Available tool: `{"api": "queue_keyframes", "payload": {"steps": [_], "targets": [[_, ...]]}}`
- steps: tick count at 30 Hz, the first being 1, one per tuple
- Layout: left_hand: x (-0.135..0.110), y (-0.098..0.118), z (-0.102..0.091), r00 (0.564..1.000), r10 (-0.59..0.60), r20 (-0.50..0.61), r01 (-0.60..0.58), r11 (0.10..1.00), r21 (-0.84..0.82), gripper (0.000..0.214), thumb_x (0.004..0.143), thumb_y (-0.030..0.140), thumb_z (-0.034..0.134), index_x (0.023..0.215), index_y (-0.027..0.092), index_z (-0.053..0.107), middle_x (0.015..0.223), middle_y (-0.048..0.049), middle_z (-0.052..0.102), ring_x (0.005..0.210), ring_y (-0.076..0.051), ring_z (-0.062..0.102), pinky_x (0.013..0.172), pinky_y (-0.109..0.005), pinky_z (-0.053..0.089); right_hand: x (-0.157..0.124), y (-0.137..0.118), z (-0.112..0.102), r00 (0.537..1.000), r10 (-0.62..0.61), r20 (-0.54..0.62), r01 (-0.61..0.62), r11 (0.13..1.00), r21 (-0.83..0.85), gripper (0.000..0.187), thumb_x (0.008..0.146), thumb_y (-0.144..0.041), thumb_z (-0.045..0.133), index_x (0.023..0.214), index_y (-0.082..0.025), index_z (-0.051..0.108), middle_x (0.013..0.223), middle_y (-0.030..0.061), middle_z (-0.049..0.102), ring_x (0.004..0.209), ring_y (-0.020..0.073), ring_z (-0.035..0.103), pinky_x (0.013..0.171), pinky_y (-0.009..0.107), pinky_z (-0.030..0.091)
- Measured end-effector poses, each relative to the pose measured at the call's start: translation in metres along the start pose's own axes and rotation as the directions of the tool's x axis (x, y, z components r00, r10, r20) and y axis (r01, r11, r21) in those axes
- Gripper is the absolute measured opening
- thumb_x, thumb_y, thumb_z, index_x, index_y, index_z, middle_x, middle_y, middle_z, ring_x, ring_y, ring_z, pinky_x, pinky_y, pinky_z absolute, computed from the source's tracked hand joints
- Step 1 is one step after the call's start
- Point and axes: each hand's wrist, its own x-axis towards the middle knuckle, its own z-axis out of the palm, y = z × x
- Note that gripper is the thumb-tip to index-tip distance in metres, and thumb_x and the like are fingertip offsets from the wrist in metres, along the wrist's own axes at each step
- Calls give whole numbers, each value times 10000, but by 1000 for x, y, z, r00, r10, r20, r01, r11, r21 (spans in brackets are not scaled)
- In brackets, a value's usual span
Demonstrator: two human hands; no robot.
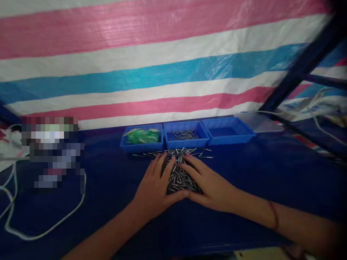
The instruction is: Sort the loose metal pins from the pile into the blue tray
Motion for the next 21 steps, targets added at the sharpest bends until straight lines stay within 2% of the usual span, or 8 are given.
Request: {"api": "queue_keyframes", "payload": {"steps": [3,7,13,17,19,21], "targets": [[1,4,-3,997,-32,-67,32,999,1,772,823,634,453,1411,158,301,1465,-166,306,1369,-319,242,1108,-512,248,8,-3,-3,1000,-13,-28,14,998,58,439,861,-329,548,1254,-144,484,1323,176,444,1238,284,403,1013,466,390],[4,8,-5,988,-67,-136,70,997,17,693,828,600,482,1368,180,376,1418,-153,378,1350,-332,271,1099,-551,230,20,-4,-5,997,-10,-77,14,999,50,240,884,-284,530,1096,-193,599,1183,118,561,1086,249,497,915,433,426],[6,9,-2,984,-31,-177,27,999,-24,765,785,615,539,1346,117,389,1374,-181,421,1334,-346,289,1102,-536,236,50,-6,-15,996,6,-86,-5,1000,10,139,872,-256,554,832,-181,664,867,61,651,854,204,537,788,367,385],[19,15,-8,955,-78,-286,55,995,-87,703,836,540,523,1347,83,367,1370,-194,416,1345,-344,257,1099,-530,237,69,-7,-31,994,36,-101,-20,987,160,167,883,-223,521,783,-169,645,772,36,650,741,156,553,726,306,398],[29,18,-14,935,-58,-351,13,991,-131,662,857,491,520,1348,78,358,1365,-190,421,1344,-324,262,1097,-502,252,73,-6,-38,979,112,-168,-61,957,283,168,893,-243,500,828,-172,638,772,30,647,707,146,556,670,284,410],[39,18,-18,918,-59,-391,-20,981,-195,584,883,427,509,1343,97,368,1335,-176,459,1295,-293,351,1070,-468,303,72,-3,-40,945,218,-244,-96,898,430,169,889,-288,506,863,-178,632,767,22,636,678,139,554,620,271,419]]}}
